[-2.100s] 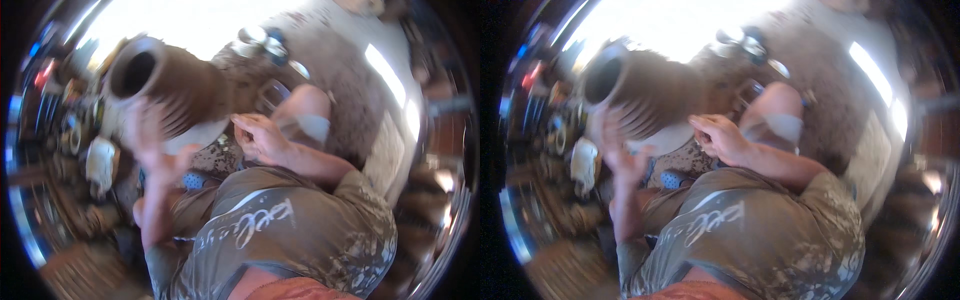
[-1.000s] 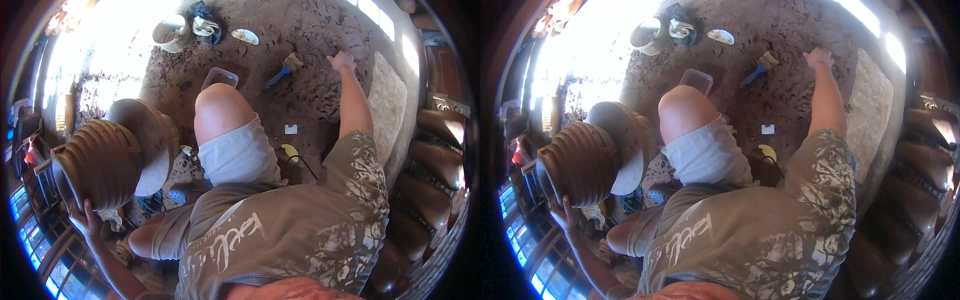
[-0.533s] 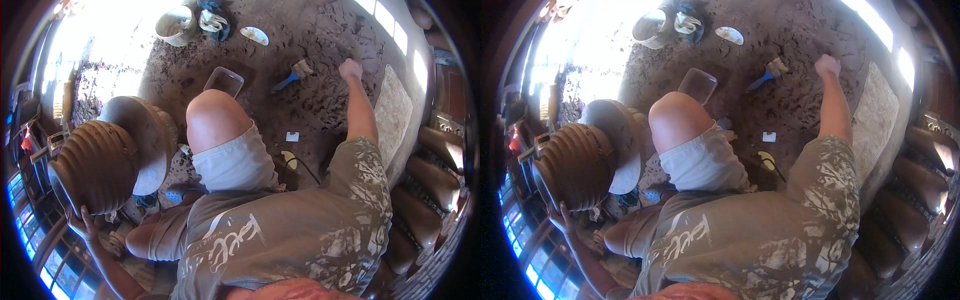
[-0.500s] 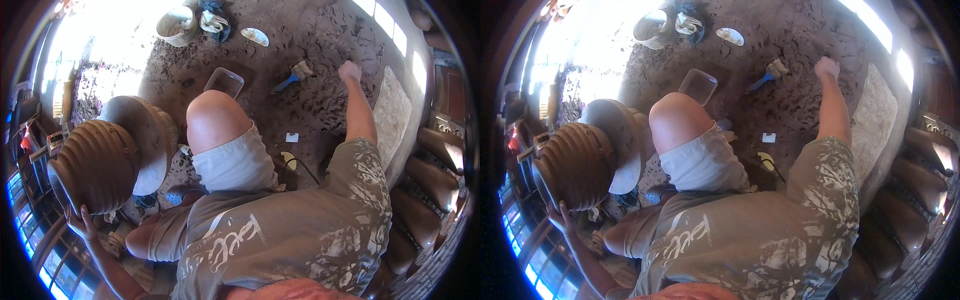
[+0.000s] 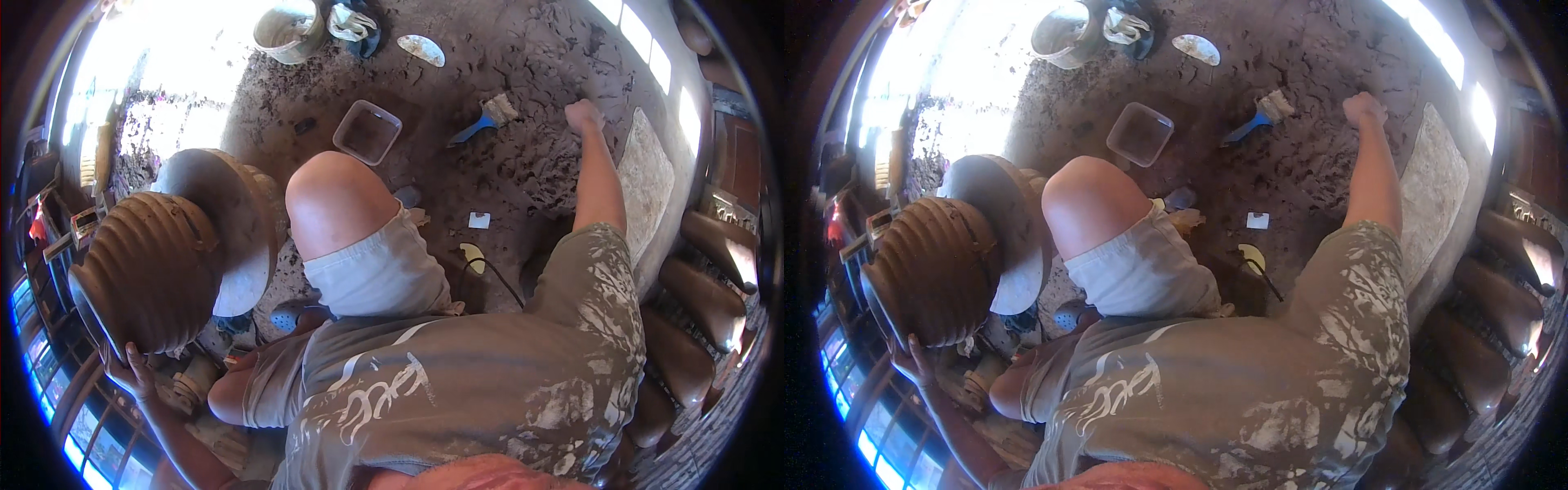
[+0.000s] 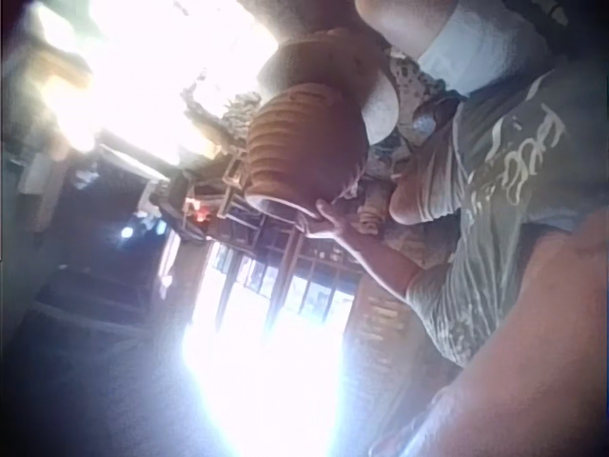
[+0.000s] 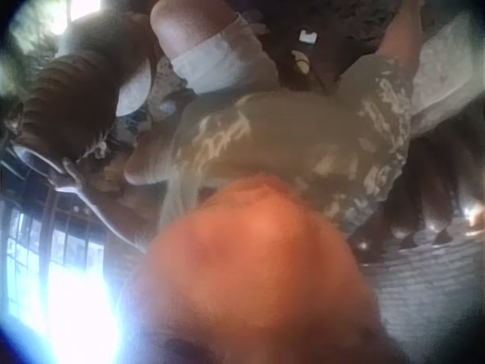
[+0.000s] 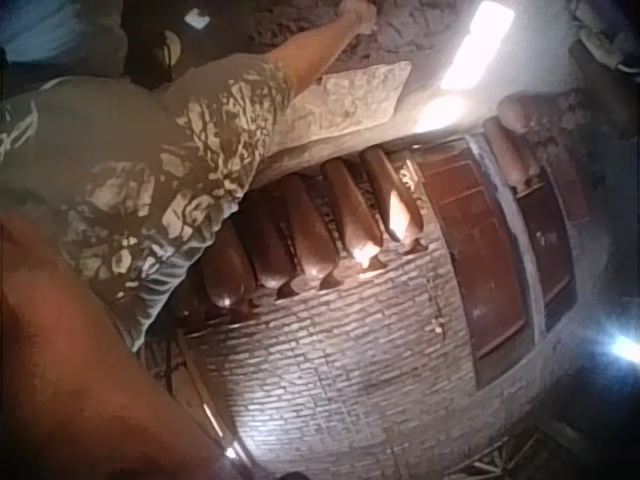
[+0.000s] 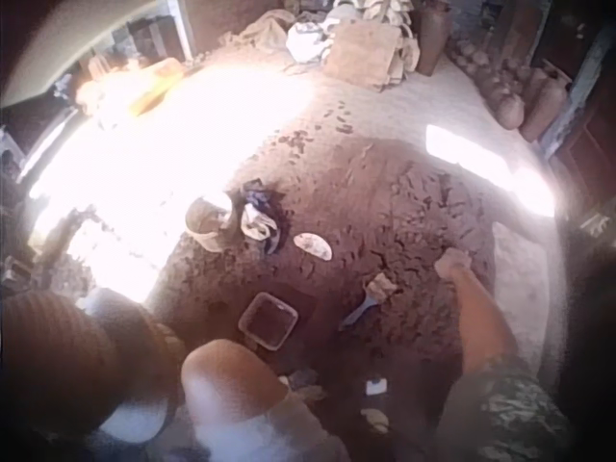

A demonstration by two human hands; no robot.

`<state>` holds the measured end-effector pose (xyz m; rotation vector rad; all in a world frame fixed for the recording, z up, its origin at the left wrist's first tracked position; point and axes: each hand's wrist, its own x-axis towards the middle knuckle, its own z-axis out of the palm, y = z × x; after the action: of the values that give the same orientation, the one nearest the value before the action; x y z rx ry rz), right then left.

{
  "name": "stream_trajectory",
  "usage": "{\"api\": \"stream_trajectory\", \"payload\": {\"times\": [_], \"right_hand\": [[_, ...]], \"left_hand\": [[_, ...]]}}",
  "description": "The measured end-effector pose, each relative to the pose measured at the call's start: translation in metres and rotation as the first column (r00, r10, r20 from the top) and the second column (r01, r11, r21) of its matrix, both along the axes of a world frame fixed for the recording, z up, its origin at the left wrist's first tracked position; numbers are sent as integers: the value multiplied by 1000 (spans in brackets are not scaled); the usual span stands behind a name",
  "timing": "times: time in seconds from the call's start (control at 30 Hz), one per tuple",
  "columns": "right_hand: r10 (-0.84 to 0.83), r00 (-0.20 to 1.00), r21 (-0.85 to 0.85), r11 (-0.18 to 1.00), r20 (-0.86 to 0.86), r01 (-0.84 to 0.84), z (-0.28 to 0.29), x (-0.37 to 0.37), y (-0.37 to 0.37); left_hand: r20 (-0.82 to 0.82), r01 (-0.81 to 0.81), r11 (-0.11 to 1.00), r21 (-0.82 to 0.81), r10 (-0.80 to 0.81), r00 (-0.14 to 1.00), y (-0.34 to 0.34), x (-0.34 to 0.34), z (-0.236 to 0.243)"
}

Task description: The person shapes a large clay vessel on a wheel by hand and using a small yellow rib tool to smooth the interior and exterior walls.

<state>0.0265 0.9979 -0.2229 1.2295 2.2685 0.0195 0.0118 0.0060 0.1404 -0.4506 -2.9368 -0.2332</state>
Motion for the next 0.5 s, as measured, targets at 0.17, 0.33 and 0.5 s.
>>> {"api": "stream_trajectory", "payload": {"times": [0.17,0.33,0.5], "right_hand": [[16,997,43,999,-79,-12,-11,6,0],[95,995,25,995,-43,-94,-13,19,11],[364,923,278,906,-129,-319,-6,48,-41]], "left_hand": [[-47,39,999,-30,-41,998,11,-2,0],[-34,33,999,-17,-33,999,7,-3,-2],[-42,23,1000,-20,-24,999,3,5,3]]}}
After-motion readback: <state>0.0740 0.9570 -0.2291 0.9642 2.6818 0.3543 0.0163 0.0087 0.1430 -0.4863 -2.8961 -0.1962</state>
